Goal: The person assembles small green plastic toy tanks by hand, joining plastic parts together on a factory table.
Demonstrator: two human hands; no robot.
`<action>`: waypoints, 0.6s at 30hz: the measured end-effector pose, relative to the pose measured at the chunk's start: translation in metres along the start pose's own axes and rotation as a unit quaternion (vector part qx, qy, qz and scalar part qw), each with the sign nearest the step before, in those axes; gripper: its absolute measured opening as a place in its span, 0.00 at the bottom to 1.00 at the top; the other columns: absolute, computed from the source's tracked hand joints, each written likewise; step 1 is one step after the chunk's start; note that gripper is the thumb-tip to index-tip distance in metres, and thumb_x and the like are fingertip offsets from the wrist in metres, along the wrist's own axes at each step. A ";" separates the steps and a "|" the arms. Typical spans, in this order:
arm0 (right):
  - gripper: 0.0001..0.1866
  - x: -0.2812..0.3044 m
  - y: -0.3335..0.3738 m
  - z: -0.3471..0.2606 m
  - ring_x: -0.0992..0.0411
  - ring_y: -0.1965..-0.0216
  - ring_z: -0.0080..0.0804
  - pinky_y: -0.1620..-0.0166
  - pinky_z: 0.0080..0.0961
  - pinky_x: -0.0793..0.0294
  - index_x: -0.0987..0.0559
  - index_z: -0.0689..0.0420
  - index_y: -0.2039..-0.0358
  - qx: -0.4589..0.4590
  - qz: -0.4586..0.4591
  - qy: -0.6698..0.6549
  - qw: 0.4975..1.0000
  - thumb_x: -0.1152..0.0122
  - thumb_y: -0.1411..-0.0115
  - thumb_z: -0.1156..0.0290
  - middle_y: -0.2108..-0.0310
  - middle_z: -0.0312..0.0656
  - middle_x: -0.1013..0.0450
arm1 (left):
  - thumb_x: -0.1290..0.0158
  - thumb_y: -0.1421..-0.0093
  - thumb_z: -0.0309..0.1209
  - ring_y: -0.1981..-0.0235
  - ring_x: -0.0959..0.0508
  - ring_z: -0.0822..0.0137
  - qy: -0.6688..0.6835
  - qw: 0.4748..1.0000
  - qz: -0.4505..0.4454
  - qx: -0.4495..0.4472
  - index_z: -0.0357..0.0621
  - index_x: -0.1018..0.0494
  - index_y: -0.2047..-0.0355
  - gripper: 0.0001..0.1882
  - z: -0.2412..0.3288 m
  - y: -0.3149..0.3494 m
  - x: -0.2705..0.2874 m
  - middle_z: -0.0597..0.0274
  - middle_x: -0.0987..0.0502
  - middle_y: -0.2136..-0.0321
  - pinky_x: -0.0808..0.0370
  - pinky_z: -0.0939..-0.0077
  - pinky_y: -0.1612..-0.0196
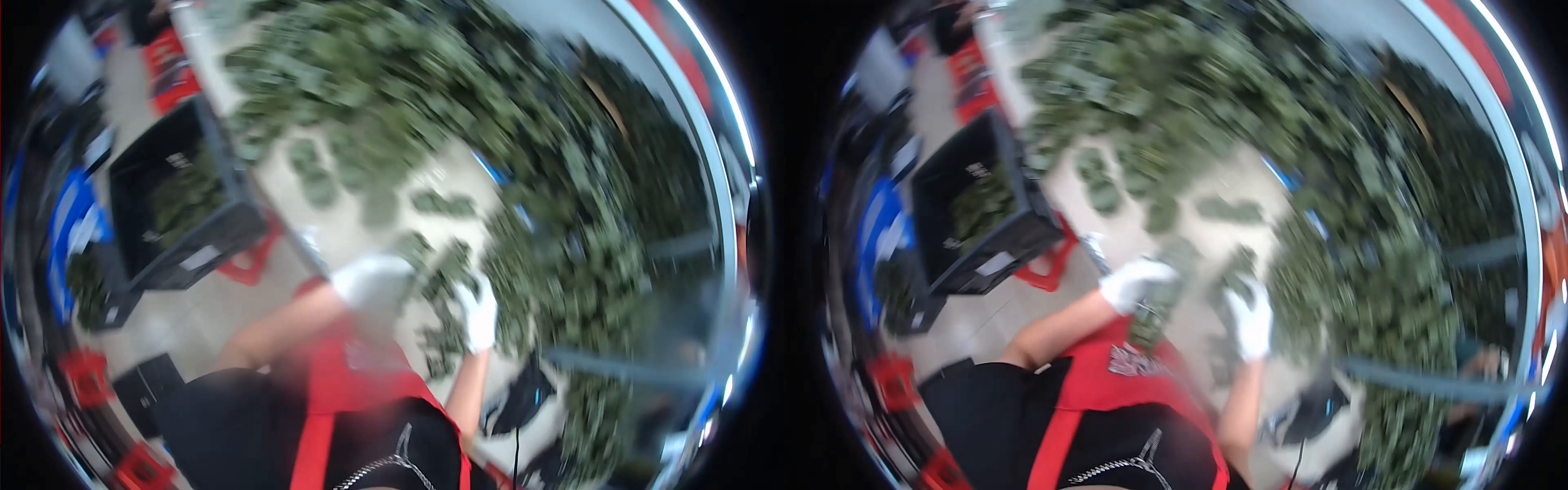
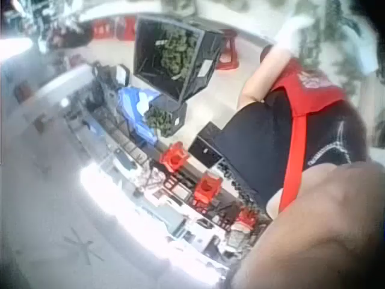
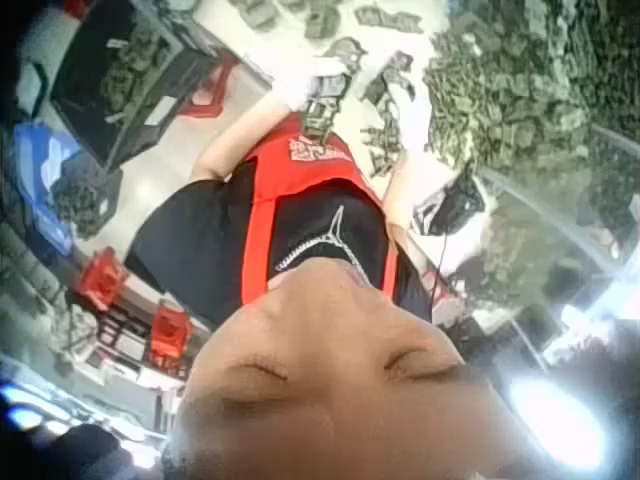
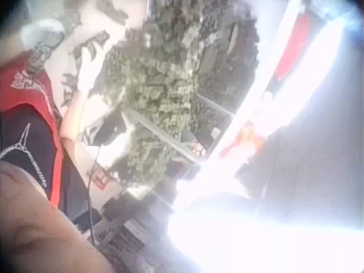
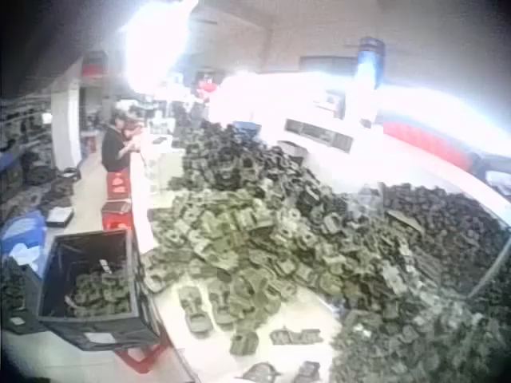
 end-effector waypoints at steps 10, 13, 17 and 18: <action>0.14 0.000 0.013 -0.071 0.29 0.74 0.21 0.69 0.19 0.30 0.23 0.61 0.66 -0.292 -0.085 -0.149 0.941 0.32 0.49 0.66 0.71 0.37 0.24 | 0.50 0.51 0.24 0.59 0.25 0.67 -0.012 0.999 -0.012 0.051 0.39 0.36 0.46 0.29 0.041 0.014 -0.066 0.58 0.26 0.58 0.27 0.72 0.54; 0.14 -0.010 0.010 -0.055 0.30 0.78 0.20 0.73 0.20 0.32 0.22 0.61 0.71 -0.196 0.031 -0.179 0.963 0.30 0.49 0.63 0.79 0.35 0.26 | 0.44 0.50 0.24 0.56 0.30 0.71 -0.091 0.995 -0.016 0.039 0.41 0.38 0.45 0.30 0.039 0.018 -0.070 0.62 0.30 0.56 0.30 0.76 0.54; 0.13 -0.005 0.015 -0.074 0.24 0.69 0.30 0.61 0.25 0.27 0.18 0.58 0.65 -0.183 -0.038 0.004 0.982 0.36 0.46 0.62 0.73 0.42 0.23 | 0.43 0.49 0.25 0.59 0.29 0.71 -0.095 0.994 0.015 0.045 0.41 0.39 0.45 0.30 0.031 0.023 -0.068 0.62 0.30 0.56 0.28 0.77 0.58; 0.13 -0.003 0.017 -0.071 0.24 0.69 0.30 0.61 0.25 0.27 0.18 0.58 0.65 -0.185 -0.037 0.004 0.982 0.36 0.46 0.62 0.73 0.42 0.23 | 0.43 0.49 0.25 0.61 0.29 0.72 -0.089 0.996 0.011 0.024 0.41 0.39 0.45 0.30 0.031 0.022 -0.067 0.62 0.30 0.57 0.28 0.77 0.61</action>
Point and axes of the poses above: each hand's wrist, its own y-axis away from the middle knuckle, its own x-axis out of the back of the hand, z = x × y, the point moved 3 cm from there along -y, towards the middle knuckle
